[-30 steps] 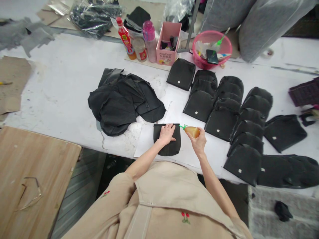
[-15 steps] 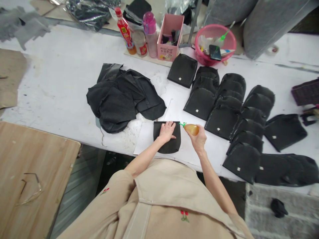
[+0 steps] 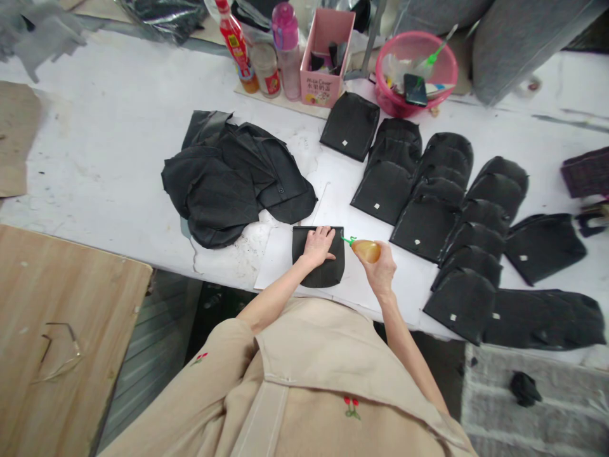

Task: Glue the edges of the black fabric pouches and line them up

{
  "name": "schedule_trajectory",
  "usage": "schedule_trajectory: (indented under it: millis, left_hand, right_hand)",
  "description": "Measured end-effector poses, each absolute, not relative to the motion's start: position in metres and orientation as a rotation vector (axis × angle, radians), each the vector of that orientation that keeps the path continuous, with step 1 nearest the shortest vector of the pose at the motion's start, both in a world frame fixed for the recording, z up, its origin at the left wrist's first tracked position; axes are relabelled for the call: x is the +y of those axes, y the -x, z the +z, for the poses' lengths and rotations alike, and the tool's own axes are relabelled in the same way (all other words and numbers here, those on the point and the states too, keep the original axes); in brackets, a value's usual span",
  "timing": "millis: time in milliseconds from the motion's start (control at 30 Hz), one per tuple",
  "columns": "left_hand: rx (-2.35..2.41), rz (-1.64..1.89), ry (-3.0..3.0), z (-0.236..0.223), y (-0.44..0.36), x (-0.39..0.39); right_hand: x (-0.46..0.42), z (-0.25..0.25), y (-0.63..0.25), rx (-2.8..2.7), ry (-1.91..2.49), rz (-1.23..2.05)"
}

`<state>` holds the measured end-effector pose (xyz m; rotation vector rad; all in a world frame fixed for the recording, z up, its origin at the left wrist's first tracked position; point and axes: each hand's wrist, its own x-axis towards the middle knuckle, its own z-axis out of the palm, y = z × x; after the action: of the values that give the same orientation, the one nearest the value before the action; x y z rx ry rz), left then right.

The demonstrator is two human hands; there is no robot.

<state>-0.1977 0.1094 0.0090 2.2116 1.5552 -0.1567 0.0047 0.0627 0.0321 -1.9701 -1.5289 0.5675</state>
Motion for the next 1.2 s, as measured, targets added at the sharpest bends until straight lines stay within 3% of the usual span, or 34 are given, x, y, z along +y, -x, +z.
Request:
schedule_trajectory:
  millis: [1200]
  left_hand:
    - [1.561, -0.189, -2.194, 0.003, 0.198, 0.108]
  right_hand:
    - [-0.016, 0.045, -0.014, -1.426, 2.055, 0.637]
